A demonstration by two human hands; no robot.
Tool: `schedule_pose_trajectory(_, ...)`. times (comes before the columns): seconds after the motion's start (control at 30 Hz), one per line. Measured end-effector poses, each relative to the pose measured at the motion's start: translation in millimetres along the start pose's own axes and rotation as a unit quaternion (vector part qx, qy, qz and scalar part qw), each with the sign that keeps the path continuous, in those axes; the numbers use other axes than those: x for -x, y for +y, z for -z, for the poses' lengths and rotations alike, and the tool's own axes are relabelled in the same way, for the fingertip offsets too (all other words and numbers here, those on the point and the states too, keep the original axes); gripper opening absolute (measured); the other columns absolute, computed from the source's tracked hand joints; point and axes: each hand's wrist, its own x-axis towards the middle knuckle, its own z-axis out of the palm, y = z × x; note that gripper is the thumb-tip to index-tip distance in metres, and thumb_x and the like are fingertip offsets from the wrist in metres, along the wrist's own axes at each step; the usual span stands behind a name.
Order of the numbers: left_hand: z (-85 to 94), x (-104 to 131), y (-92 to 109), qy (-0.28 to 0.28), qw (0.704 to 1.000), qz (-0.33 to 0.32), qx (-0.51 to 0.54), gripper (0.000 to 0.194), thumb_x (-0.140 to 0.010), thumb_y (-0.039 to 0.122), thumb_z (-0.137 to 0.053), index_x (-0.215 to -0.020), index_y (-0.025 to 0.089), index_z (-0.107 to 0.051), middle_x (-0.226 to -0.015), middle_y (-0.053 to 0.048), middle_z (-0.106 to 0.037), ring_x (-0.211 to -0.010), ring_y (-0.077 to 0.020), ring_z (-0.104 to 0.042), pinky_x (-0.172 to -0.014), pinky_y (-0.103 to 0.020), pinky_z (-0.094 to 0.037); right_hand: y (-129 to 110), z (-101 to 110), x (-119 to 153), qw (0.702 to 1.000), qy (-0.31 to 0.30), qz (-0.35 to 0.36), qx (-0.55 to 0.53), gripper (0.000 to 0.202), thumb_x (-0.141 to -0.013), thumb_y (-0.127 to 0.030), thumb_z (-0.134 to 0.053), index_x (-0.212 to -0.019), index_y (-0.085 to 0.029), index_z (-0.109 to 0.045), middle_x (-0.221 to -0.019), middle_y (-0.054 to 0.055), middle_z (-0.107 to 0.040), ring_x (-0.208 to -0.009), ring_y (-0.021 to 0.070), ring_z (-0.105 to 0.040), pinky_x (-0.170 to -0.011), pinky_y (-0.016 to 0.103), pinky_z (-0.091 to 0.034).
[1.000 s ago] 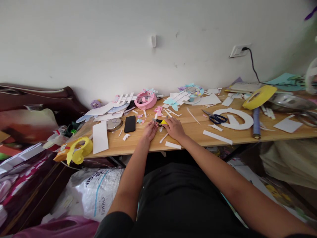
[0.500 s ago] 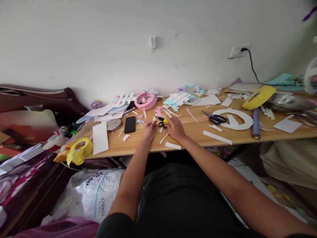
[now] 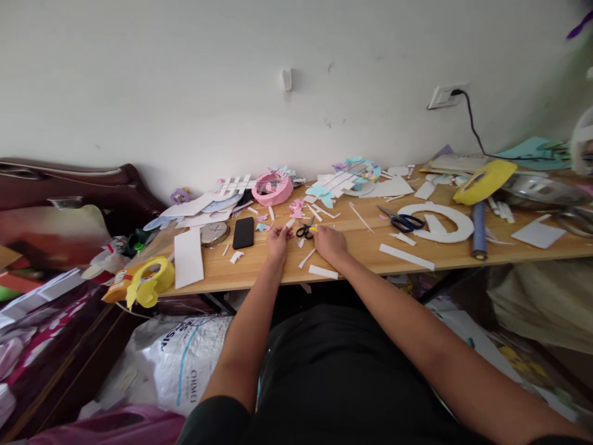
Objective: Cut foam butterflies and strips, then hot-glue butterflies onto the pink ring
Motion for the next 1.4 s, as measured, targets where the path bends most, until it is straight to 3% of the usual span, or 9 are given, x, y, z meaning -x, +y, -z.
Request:
schedule_pose_trajectory(0.1,3.3,-1.0,2.3,0.020,1.000,-0.017,0.014,0.022,-0.077,0.025,-0.079,-0.075,0.017,-0.059,-0.069,0.002,-0.068,-0.057,-0.0062,-0.059,-0.065,-0.020,-0.049,-1.2,-3.1,-3.5,0.997,0.008,-0.071,0.030,0.051,-0.105,-0.042,-0.022,-0.113,-0.012,-0.062,-0.090,0.018,-0.070,-0.079,0.0280,-0.065,-0.070,0.036,-0.042)
schedule_pose_trajectory(0.23,4.4,0.3,4.1,0.019,0.999,-0.016,0.022,0.023,-0.078,0.027,-0.079,-0.075,0.017,-0.059,-0.072,0.000,-0.068,-0.060,-0.0069,-0.061,-0.066,-0.021,-0.050,-1.1,-2.4,-2.2,0.996,-0.002,-0.081,0.041,0.047,-0.105,-0.045,-0.028,-0.112,-0.014,-0.063,-0.093,0.016,-0.071,-0.079,0.0265,-0.066,-0.068,0.033,-0.041)
schedule_pose_trajectory(0.6,3.5,1.2,3.1,-0.013,1.000,-0.016,-0.015,0.026,-0.078,0.035,-0.078,-0.085,0.019,-0.059,-0.076,0.000,-0.070,-0.056,-0.0076,-0.059,-0.061,-0.021,-0.049,-2.5,4.2,-1.2,0.999,-0.035,-0.002,0.002,0.041,-0.105,-0.046,-0.033,-0.110,-0.019,-0.064,-0.096,0.010,-0.074,-0.084,0.0243,-0.067,-0.068,0.029,-0.039)
schedule_pose_trajectory(0.77,2.1,3.9,3.5,-0.044,0.997,-0.025,-0.053,0.025,-0.079,0.037,-0.077,-0.090,0.020,-0.062,-0.080,-0.002,-0.072,-0.056,-0.0088,-0.059,-0.058,-0.021,-0.047,-1.2,3.4,-1.1,1.000,-0.025,0.004,-0.012,0.043,-0.105,-0.046,-0.031,-0.109,-0.019,-0.064,-0.093,0.010,-0.074,-0.081,0.0242,-0.067,-0.067,0.029,-0.038)
schedule_pose_trajectory(0.97,0.7,5.1,2.0,-0.068,0.992,-0.037,-0.103,0.022,-0.086,0.039,-0.069,-0.080,0.018,-0.064,-0.079,-0.005,-0.072,-0.053,-0.0107,-0.057,-0.056,-0.024,-0.047,0.3,0.9,-0.1,0.999,0.009,0.025,-0.037,0.044,-0.105,-0.046,-0.030,-0.112,-0.018,-0.064,-0.089,0.011,-0.073,-0.076,0.0243,-0.066,-0.065,0.030,-0.039)
schedule_pose_trajectory(1.23,1.3,2.9,-1.2,-0.089,0.983,-0.055,-0.154,0.024,-0.087,0.040,-0.067,-0.082,0.017,-0.063,-0.065,0.001,-0.063,-0.048,-0.0099,-0.053,-0.049,-0.022,-0.042,9.1,8.5,8.9,0.985,0.034,0.139,-0.095,0.050,-0.103,-0.052,-0.029,-0.119,-0.019,-0.063,-0.104,0.013,-0.070,-0.097,0.0262,-0.063,-0.088,0.038,-0.046)
schedule_pose_trajectory(1.4,1.8,2.3,-2.1,-0.113,0.976,-0.060,-0.175,0.026,-0.087,0.042,-0.066,-0.082,0.016,-0.063,-0.059,0.003,-0.058,-0.046,-0.0098,-0.051,-0.048,-0.022,-0.042,6.3,8.9,7.1,0.990,0.019,0.114,-0.082,0.047,-0.102,-0.051,-0.033,-0.118,-0.019,-0.064,-0.104,0.013,-0.071,-0.097,0.0261,-0.063,-0.087,0.037,-0.045)
